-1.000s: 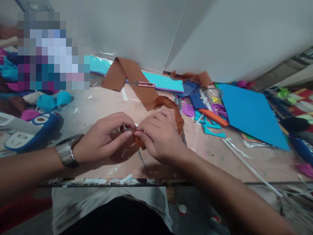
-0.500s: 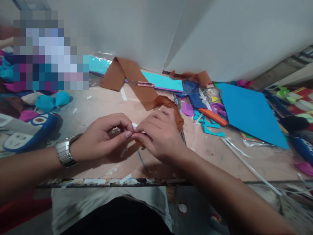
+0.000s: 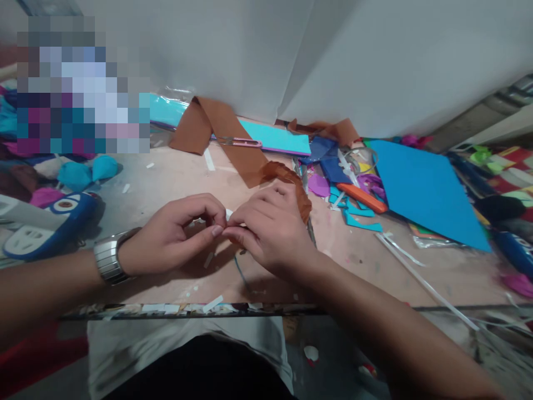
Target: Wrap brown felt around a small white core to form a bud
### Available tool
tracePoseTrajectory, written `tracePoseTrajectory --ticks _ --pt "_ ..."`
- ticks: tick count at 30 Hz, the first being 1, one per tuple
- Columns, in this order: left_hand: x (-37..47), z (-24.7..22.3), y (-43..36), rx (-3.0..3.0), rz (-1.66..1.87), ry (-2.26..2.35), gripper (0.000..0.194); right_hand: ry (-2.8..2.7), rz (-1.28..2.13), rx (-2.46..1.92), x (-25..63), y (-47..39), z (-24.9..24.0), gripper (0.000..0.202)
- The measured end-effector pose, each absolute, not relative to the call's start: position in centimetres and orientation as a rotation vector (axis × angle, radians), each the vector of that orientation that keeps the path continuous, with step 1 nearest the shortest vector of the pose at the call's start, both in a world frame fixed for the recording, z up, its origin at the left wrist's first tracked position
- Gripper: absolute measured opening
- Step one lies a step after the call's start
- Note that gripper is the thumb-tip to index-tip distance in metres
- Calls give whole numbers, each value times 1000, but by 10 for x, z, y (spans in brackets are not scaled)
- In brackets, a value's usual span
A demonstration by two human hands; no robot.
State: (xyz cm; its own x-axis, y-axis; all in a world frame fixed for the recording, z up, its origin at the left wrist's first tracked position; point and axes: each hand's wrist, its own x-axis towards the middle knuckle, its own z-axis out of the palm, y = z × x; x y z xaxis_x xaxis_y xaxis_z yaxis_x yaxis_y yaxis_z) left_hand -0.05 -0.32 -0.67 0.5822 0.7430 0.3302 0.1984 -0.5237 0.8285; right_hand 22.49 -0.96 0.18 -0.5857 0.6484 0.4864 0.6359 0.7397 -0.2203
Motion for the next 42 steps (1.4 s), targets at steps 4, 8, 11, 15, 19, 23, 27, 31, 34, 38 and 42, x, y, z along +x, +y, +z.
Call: tracePoseTrajectory --ticks 4,8,11,15,19,23,27,31,34,38,42 --pt "0 -6 -3 2049 891 750 7 -2379 39 -933 224 -11 1 13" --pt "1 -8 -4 2033 897 752 8 -2363 61 -918 223 -11 0 10" --pt "1 -9 -4 2019 892 743 9 -2346 65 -908 223 -11 -1 10" --pt "0 -10 -3 2045 916 723 9 -2327 58 -918 223 -11 0 8" --pt "0 -9 -1 2107 958 722 9 -2333 33 -932 222 -12 1 8" --pt "0 -7 -2 2117 953 734 10 -2341 27 -932 222 -12 0 8" --pt "0 -8 -2 2032 940 733 11 -2336 54 -934 223 -12 -1 9" --pt "1 -10 -2 1971 929 760 15 -2330 68 -934 223 -12 -1 9" --pt "1 -12 -3 1926 903 770 18 -2320 73 -940 222 -12 -2 9" --pt "1 -13 -4 1894 883 788 19 -2315 83 -956 221 -12 -1 10" --pt "1 -12 -3 1907 884 795 18 -2289 96 -946 221 -12 -1 9"
